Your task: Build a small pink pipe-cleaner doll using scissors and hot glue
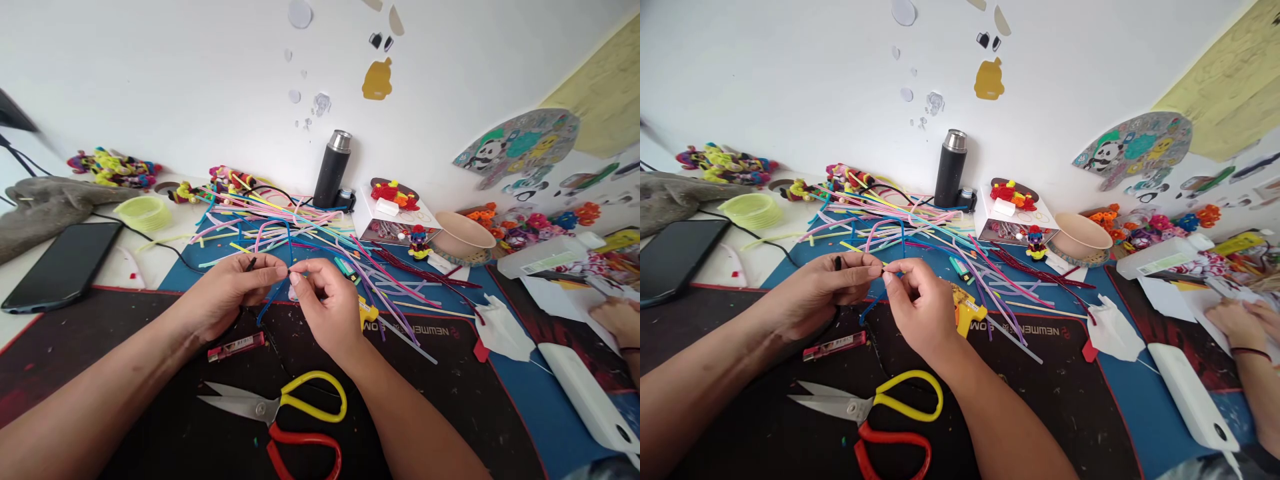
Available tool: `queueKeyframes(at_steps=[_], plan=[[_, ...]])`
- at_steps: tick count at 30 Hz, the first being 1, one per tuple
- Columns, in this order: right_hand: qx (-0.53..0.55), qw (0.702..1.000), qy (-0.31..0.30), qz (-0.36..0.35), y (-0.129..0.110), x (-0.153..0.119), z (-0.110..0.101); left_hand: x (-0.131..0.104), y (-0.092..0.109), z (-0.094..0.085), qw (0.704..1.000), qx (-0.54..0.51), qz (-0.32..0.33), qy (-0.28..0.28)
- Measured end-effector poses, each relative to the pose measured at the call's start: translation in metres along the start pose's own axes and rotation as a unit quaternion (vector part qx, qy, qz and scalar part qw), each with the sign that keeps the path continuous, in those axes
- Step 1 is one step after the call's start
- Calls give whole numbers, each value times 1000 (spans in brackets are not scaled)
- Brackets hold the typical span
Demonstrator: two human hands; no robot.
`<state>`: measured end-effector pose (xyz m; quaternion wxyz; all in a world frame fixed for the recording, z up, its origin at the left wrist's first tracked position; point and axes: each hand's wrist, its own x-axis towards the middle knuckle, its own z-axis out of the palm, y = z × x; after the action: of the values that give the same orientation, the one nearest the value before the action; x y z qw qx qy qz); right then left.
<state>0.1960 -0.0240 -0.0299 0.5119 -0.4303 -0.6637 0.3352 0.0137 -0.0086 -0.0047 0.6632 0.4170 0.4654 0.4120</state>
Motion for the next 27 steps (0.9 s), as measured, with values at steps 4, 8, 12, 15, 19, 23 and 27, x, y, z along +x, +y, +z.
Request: queueKeyframes(at_steps=[4,8,12,15,19,23,27], plan=[[-1,1000,8,1,0,1,0,0,0,0,1000,10,9,1],[-7,1000,6,3,0,0,0,0,-1,0,1000,13,13,5],[-5,1000,5,-6,0,0,1,-1,-1,0,1000,17,8,2],[-10,1000,2,-2,0,0,1,0,0,0,1000,21,8,-2],[-11,1000,2,16,1,0,0,0,1,2,1000,18,10,-3],[1,1000,2,28,2,0,0,0,1,3,1000,13,9,-5],[0,1000,3,25,2,0,0,1,-2,1,1000,6,7,-3]])
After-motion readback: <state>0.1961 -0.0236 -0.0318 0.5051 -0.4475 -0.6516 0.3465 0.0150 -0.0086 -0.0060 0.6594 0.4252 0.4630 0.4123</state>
